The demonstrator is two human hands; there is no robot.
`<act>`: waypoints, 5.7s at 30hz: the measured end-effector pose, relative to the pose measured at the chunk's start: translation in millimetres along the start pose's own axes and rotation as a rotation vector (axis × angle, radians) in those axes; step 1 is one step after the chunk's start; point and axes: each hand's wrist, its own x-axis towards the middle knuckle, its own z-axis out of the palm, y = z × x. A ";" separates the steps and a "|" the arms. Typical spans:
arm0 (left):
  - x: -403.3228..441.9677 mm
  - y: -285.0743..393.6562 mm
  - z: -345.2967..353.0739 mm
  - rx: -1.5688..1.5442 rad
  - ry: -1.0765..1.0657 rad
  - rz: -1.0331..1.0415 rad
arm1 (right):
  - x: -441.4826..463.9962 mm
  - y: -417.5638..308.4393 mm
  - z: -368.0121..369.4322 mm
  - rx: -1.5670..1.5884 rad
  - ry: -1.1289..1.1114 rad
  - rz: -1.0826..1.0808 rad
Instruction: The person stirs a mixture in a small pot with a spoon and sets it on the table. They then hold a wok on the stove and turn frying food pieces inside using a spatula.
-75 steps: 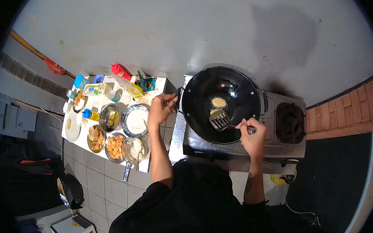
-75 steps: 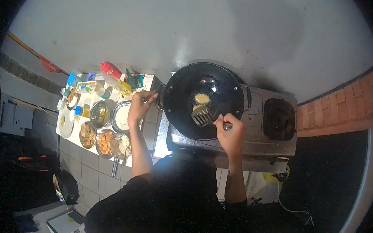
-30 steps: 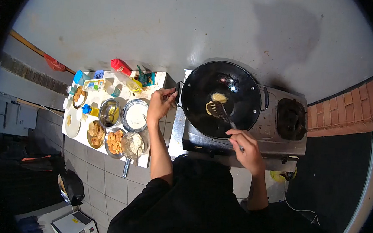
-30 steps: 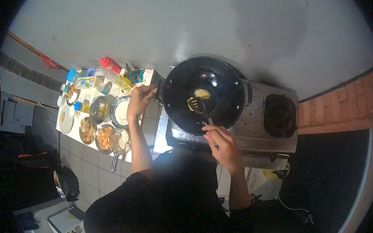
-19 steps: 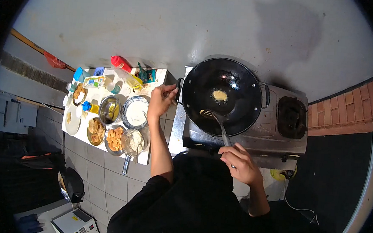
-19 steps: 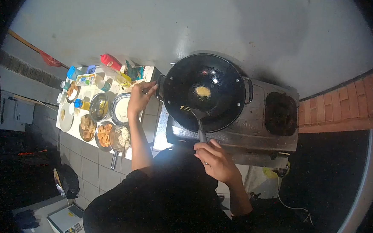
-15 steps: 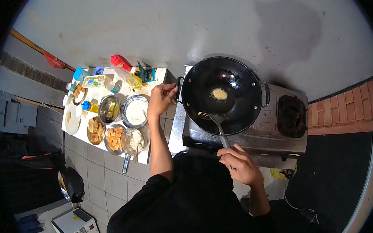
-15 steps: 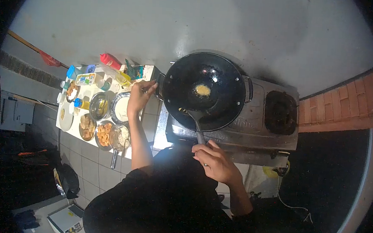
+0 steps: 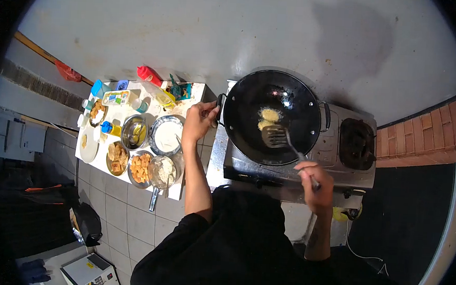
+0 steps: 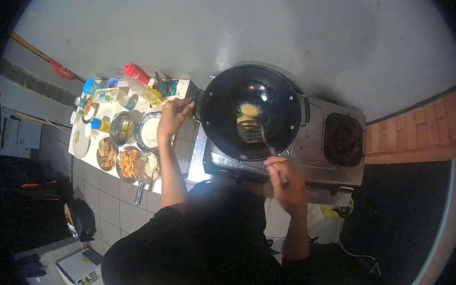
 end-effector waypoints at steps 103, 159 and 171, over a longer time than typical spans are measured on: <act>-12.2 10.0 -15.7 -0.012 0.032 -0.149 | 69.0 32.3 18.5 0.044 0.360 0.103; -3.8 5.9 -0.2 0.047 0.043 -0.014 | 78.0 44.8 22.6 0.062 0.195 0.026; -5.4 8.2 -0.3 0.014 0.044 -0.042 | 71.6 28.0 -1.1 -0.197 0.214 0.088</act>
